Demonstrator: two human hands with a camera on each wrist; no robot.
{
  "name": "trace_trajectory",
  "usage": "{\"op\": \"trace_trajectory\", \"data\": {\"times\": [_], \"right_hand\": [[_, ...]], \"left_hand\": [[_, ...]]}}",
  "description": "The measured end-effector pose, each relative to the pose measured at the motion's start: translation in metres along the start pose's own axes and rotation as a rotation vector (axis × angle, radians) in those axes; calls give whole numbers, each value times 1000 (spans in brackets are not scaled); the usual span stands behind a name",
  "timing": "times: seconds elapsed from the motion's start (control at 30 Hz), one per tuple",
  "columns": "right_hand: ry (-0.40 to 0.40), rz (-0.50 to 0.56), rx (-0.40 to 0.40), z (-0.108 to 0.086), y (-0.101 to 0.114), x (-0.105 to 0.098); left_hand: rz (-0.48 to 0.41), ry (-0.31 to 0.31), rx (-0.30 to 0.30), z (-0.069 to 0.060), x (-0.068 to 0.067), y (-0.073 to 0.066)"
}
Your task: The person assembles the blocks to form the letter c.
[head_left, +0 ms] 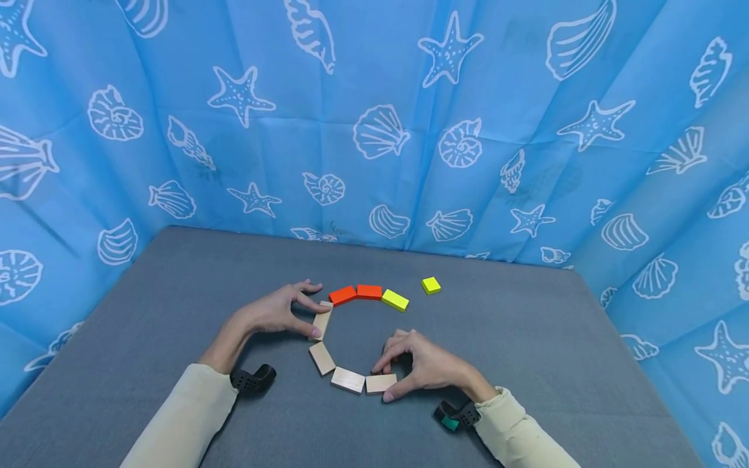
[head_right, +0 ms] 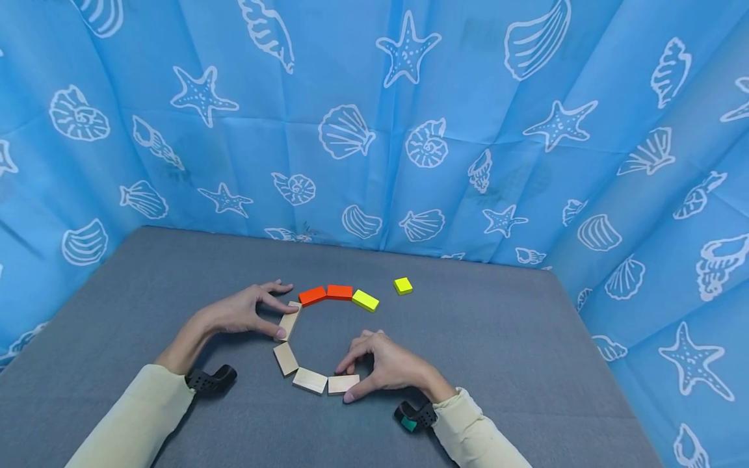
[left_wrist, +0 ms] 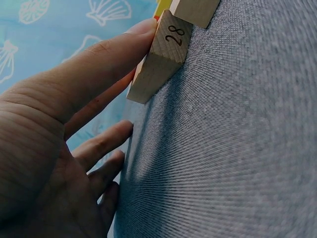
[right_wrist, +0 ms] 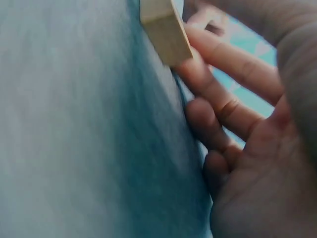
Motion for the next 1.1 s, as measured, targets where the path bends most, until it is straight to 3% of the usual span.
{"op": "trace_trajectory", "data": {"times": [0.1, 0.17, 0.3, 0.43, 0.53, 0.6, 0.77, 1.0, 1.1], "right_hand": [[-51, 47, -24, -3, 0, -10], [-135, 59, -24, -6, -3, -24], [-400, 22, 9, -17, -13, -66], [-704, -94, 70, -31, -27, -112], [-817, -186, 150, -36, -40, -136], [-806, -222, 212, -34, -49, -144], [-682, -263, 301, -26, -64, -146], [-647, -265, 266, -25, -62, -142], [-597, -239, 234, -28, -58, -136]], "left_hand": [[2, -2, 1, 0, 0, 0], [1, -2, 2, 0, 0, 0], [4, 1, 16, 1, 2, -1], [6, 2, 17, 1, 2, 0], [3, -1, 9, 1, 1, 0], [3, -1, 6, 1, 1, 0], [5, 8, 13, 1, 3, -1], [5, 5, 10, 1, 2, 0], [6, 4, 9, 1, 1, 0]]}}
Point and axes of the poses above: each hand's wrist, its own z-axis towards the middle knuckle, its own x-axis out of the palm, y = z × x, the point moved 9 cm from there along z, towards the middle knuckle, and after that the axes turned 8 degrees about z, right-handed, at the moved point
